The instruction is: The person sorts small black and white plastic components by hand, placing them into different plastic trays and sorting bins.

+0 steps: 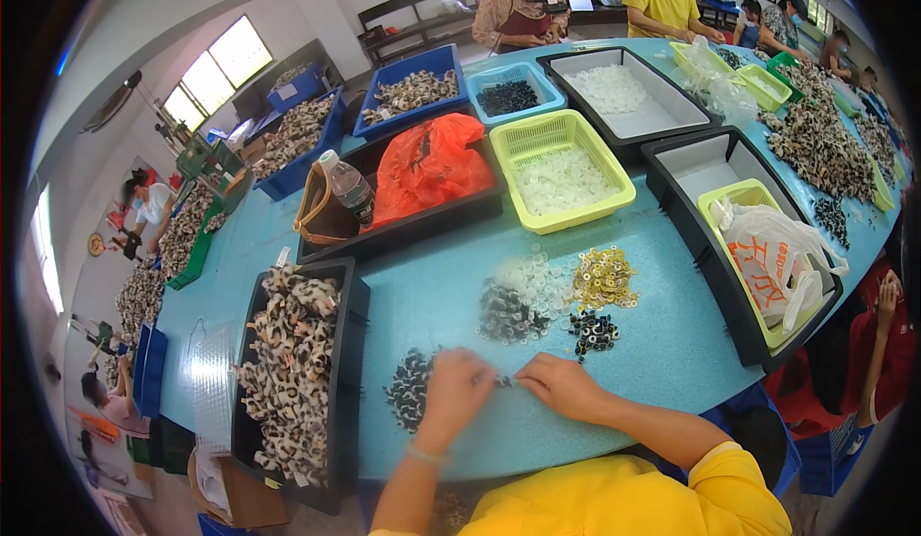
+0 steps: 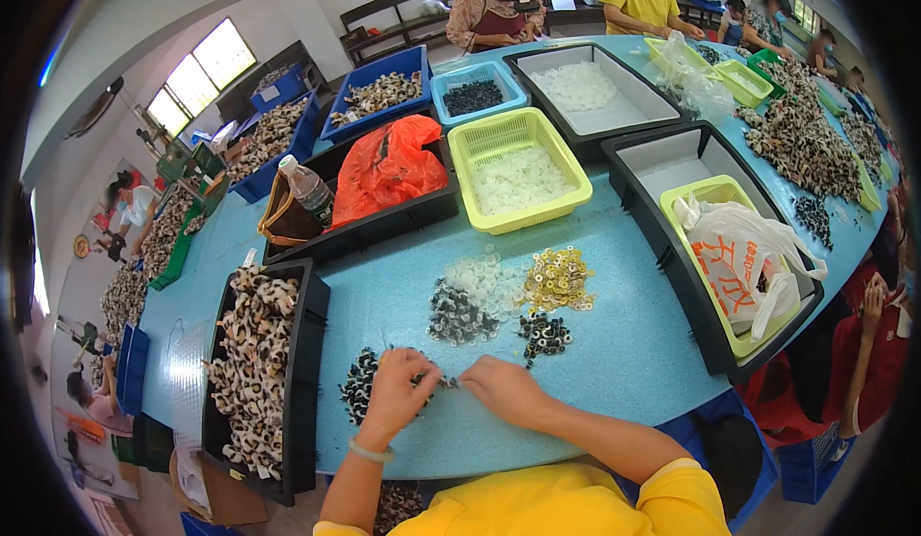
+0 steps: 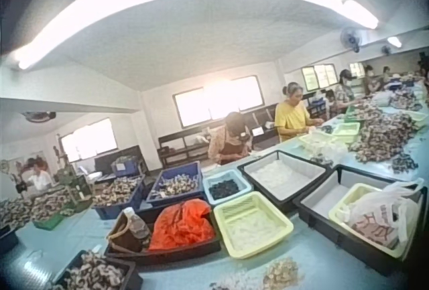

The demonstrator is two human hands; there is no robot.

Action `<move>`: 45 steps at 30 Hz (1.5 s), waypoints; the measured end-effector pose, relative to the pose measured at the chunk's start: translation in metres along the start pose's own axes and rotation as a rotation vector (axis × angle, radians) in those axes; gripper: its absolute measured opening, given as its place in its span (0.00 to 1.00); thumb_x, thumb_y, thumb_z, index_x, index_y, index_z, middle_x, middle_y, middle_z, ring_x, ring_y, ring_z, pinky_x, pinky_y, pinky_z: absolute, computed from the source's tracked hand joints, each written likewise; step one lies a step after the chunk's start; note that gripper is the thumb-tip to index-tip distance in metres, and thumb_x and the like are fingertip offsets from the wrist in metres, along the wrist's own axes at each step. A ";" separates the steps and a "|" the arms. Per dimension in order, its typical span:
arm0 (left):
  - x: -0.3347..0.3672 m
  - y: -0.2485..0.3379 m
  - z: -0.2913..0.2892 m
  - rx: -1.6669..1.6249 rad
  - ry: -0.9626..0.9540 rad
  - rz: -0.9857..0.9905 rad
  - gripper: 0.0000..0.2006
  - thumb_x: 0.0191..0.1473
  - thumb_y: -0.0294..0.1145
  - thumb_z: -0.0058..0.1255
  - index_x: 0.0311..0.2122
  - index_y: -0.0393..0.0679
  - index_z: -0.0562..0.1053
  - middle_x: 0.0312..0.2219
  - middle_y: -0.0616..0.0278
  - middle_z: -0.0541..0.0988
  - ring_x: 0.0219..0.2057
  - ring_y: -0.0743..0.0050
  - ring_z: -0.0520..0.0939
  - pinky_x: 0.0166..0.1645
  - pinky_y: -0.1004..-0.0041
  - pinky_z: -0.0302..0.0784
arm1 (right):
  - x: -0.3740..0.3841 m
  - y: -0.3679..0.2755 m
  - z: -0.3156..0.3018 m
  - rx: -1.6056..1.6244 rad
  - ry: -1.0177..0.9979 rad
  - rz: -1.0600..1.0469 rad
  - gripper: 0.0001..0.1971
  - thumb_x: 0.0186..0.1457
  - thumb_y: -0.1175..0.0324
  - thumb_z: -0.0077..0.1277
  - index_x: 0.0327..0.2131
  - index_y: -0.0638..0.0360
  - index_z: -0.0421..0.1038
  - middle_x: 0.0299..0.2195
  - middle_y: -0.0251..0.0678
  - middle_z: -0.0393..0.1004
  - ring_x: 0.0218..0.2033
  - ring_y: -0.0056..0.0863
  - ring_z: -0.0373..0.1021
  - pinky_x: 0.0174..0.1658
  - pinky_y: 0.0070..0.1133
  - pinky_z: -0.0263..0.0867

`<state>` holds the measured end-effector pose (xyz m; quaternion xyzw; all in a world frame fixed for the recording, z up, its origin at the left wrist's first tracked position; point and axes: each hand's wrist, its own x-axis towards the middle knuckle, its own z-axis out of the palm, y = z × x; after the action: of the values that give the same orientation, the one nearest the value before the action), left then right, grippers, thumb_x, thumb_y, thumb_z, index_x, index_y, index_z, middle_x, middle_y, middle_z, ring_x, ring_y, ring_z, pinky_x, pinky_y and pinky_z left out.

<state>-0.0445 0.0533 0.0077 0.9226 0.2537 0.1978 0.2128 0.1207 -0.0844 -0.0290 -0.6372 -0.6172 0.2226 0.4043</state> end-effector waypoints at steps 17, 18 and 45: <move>0.067 -0.050 0.038 -0.377 -0.253 0.028 0.29 0.45 0.20 0.50 0.57 0.37 0.67 0.56 0.45 0.69 0.55 0.42 0.68 0.64 0.60 0.58 | -0.036 0.020 -0.088 -0.126 0.306 0.059 0.08 0.54 0.75 0.55 0.39 0.58 0.75 0.34 0.39 0.73 0.34 0.38 0.72 0.36 0.27 0.70; 0.065 -0.049 0.043 -0.379 -0.256 0.027 0.29 0.45 0.20 0.50 0.57 0.37 0.67 0.56 0.45 0.69 0.55 0.42 0.68 0.64 0.60 0.58 | -0.034 0.020 -0.090 -0.126 0.305 0.063 0.08 0.54 0.75 0.55 0.39 0.58 0.75 0.34 0.39 0.73 0.34 0.38 0.72 0.36 0.27 0.70; 0.120 -0.027 0.062 -0.084 0.017 -0.081 0.07 0.50 0.33 0.56 0.33 0.44 0.80 0.34 0.56 0.79 0.41 0.53 0.76 0.44 0.62 0.74 | -0.022 0.033 -0.077 -0.497 0.131 0.013 0.06 0.49 0.69 0.56 0.32 0.56 0.71 0.33 0.36 0.67 0.34 0.36 0.70 0.34 0.31 0.68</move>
<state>0.0690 0.1227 -0.0262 0.9002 0.2840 0.2074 0.2568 0.1974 -0.1213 -0.0155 -0.7340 -0.6214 0.0250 0.2730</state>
